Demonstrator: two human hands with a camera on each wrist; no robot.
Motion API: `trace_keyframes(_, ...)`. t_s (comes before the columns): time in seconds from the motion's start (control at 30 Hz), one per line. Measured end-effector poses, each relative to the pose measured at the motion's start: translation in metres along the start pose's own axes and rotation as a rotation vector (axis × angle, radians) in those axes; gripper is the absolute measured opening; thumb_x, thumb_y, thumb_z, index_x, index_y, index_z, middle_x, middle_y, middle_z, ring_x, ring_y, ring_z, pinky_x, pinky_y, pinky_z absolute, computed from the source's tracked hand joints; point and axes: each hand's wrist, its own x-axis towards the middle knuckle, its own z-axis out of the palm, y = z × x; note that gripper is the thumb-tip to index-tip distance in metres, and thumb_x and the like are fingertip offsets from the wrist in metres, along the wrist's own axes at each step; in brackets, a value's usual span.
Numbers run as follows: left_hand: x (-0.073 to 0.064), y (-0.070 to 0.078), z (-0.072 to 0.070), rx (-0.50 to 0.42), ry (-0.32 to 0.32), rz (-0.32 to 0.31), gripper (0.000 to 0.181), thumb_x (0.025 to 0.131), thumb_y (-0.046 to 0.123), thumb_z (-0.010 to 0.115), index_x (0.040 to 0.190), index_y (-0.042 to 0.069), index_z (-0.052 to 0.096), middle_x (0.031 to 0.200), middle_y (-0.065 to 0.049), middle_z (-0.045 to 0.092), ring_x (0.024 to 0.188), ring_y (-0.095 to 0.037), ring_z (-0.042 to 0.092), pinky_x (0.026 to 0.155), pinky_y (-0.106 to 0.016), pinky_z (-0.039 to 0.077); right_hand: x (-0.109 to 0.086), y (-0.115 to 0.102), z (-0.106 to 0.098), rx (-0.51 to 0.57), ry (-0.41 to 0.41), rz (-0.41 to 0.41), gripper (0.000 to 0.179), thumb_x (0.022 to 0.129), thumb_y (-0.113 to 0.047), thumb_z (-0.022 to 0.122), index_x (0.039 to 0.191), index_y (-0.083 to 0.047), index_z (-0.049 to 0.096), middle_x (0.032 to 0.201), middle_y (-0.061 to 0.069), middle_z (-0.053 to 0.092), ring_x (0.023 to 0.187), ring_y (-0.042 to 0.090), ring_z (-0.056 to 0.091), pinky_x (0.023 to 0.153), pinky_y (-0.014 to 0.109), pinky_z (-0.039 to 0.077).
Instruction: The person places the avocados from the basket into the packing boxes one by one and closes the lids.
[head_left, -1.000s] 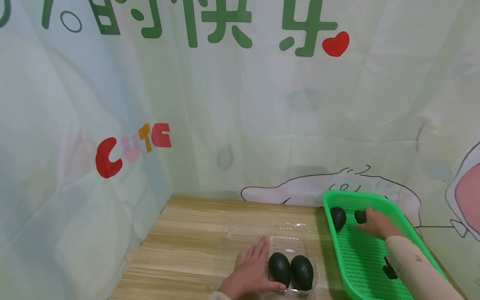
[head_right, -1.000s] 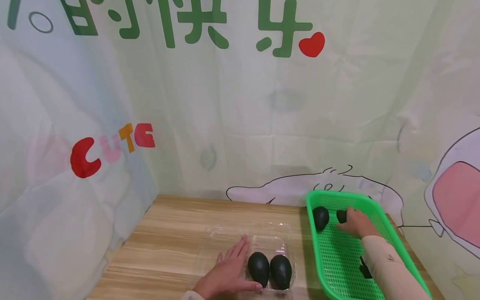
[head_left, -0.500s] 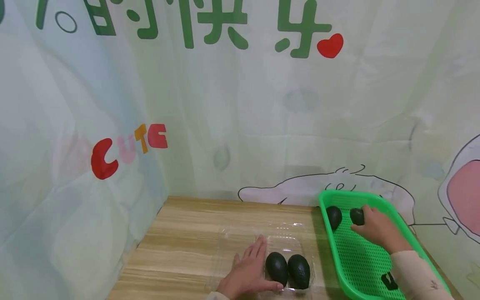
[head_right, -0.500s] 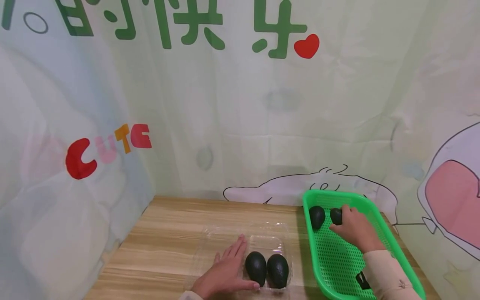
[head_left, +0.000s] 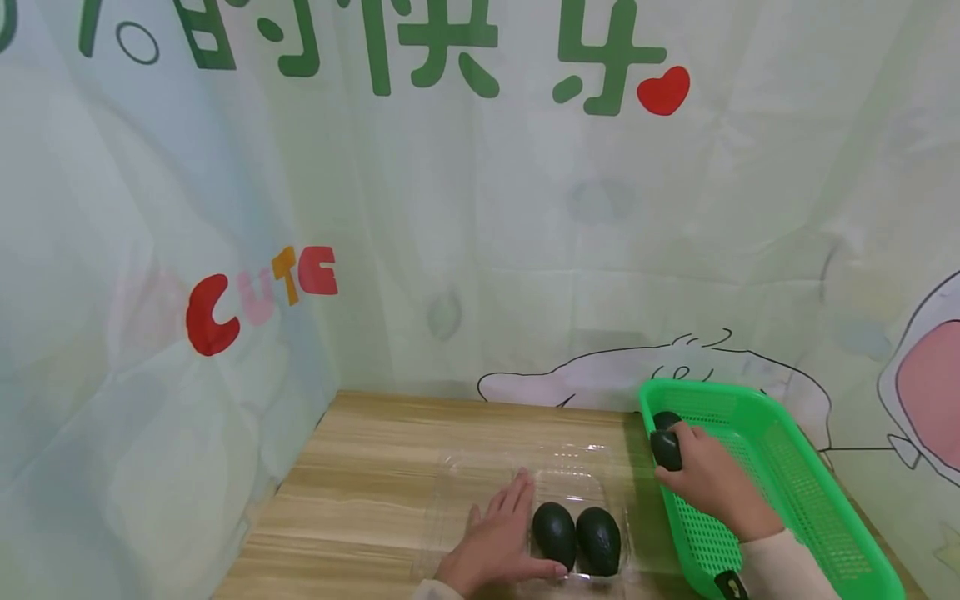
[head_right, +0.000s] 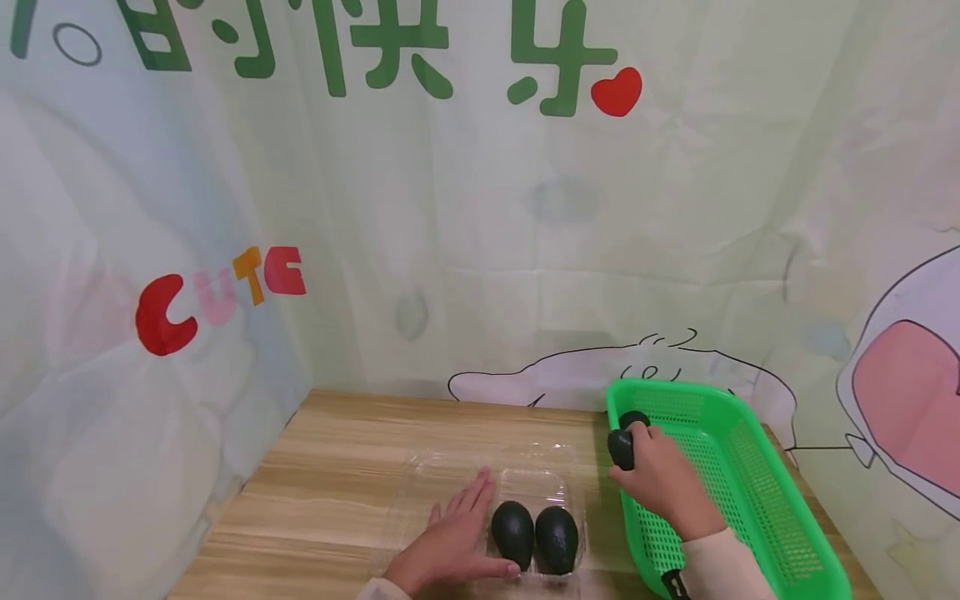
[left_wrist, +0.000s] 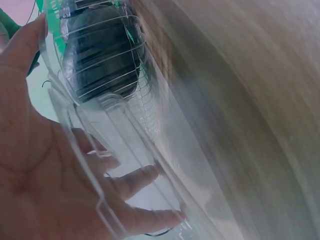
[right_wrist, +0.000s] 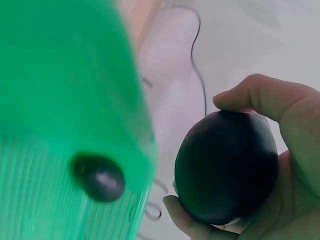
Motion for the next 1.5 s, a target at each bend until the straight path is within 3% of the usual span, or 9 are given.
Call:
trace_keyframes(0.17, 0.000, 0.000, 0.000, 0.013, 0.010, 0.009, 0.128, 0.069, 0.082, 0.072, 0.162, 0.009, 0.022, 0.171, -0.009, 0.014, 0.149, -0.039, 0.030, 0.105, -0.081, 0.024, 0.002, -0.027, 0.016, 0.016, -0.009, 0.008, 0.066, 0.083, -0.028, 0.079, 0.129, 0.010, 0.050, 0.102, 0.018, 0.058, 0.078, 0.024, 0.056, 0.060, 0.038, 0.050)
trace_keyframes(0.67, 0.003, 0.000, 0.001, -0.003, -0.015, -0.017, 0.129, 0.068, 0.083, 0.071, 0.162, 0.009, 0.021, 0.171, -0.007, 0.015, 0.149, -0.039, 0.031, 0.103, -0.082, 0.026, 0.025, -0.083, 0.084, 0.113, 0.023, -0.011, 0.054, 0.079, -0.022, 0.077, 0.121, 0.005, 0.058, 0.104, 0.015, 0.060, 0.081, 0.023, 0.056, 0.068, 0.039, 0.051)
trace_keyframes(1.0, 0.003, 0.000, 0.000, 0.005, -0.015, -0.015, 0.125, 0.070, 0.081, 0.071, 0.162, 0.011, 0.024, 0.171, -0.006, 0.015, 0.149, -0.038, 0.032, 0.102, -0.083, 0.025, 0.035, -0.096, 0.115, 0.155, -0.051, 0.021, 0.063, 0.092, -0.028, 0.074, 0.131, 0.014, 0.047, 0.115, 0.026, 0.060, 0.094, 0.031, 0.063, 0.083, 0.051, 0.056)
trace_keyframes(1.27, 0.000, 0.000, 0.000, 0.020, 0.010, 0.007, 0.125, 0.071, 0.080, 0.072, 0.163, 0.011, 0.021, 0.171, -0.006, 0.014, 0.149, -0.039, 0.032, 0.102, -0.082, 0.026, 0.035, -0.097, 0.125, 0.154, -0.089, 0.090, 0.071, 0.094, -0.032, 0.072, 0.139, 0.015, 0.042, 0.123, 0.032, 0.056, 0.097, 0.034, 0.064, 0.088, 0.055, 0.055)
trace_keyframes(1.5, 0.001, 0.001, 0.000, 0.022, 0.011, 0.004, 0.126, 0.071, 0.080, 0.071, 0.163, 0.012, 0.021, 0.171, -0.006, 0.014, 0.148, -0.039, 0.033, 0.103, -0.082, 0.026, 0.038, -0.096, 0.135, 0.158, -0.106, 0.137, 0.070, 0.094, -0.037, 0.071, 0.135, 0.013, 0.043, 0.124, 0.031, 0.057, 0.103, 0.035, 0.064, 0.092, 0.055, 0.054)
